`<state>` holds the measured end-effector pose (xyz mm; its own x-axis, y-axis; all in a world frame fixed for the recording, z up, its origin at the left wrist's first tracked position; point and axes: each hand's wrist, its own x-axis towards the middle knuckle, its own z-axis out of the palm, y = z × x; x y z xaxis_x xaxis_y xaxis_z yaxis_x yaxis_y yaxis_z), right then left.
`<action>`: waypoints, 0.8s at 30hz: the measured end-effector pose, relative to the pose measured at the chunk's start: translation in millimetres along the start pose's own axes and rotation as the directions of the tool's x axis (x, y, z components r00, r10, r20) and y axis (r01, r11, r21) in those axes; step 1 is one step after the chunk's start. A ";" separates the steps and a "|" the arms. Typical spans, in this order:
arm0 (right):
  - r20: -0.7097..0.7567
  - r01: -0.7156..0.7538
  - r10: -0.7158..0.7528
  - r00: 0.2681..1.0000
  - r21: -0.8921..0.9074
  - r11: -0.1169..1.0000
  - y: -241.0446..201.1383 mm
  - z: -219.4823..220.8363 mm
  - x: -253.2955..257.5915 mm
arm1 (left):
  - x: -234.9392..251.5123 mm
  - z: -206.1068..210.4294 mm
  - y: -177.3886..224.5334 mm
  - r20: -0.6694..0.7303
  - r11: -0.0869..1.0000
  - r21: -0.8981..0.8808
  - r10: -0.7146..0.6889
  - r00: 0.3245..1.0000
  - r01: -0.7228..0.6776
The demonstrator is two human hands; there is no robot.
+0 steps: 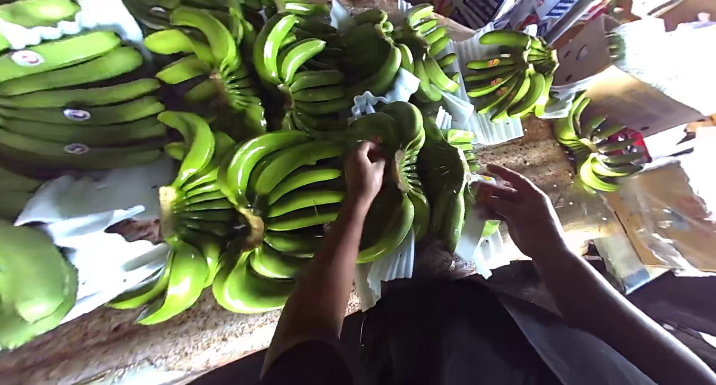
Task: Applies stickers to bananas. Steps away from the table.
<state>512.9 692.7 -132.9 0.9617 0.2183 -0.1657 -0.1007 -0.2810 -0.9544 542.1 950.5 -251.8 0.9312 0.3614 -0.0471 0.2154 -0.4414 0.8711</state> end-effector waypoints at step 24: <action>0.483 -0.021 0.020 0.875 -0.003 1.000 17.6 33.3 0.4 | -102.3 4.5 40.3 -0.022 0.660 0.253 0.735 0.678 -0.708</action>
<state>503.0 719.0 -158.1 0.7164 0.6373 -0.2838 -0.1199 -0.2882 -0.9500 456.9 892.0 -214.0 0.7828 -0.0611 0.6193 -0.4424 -0.7544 0.4848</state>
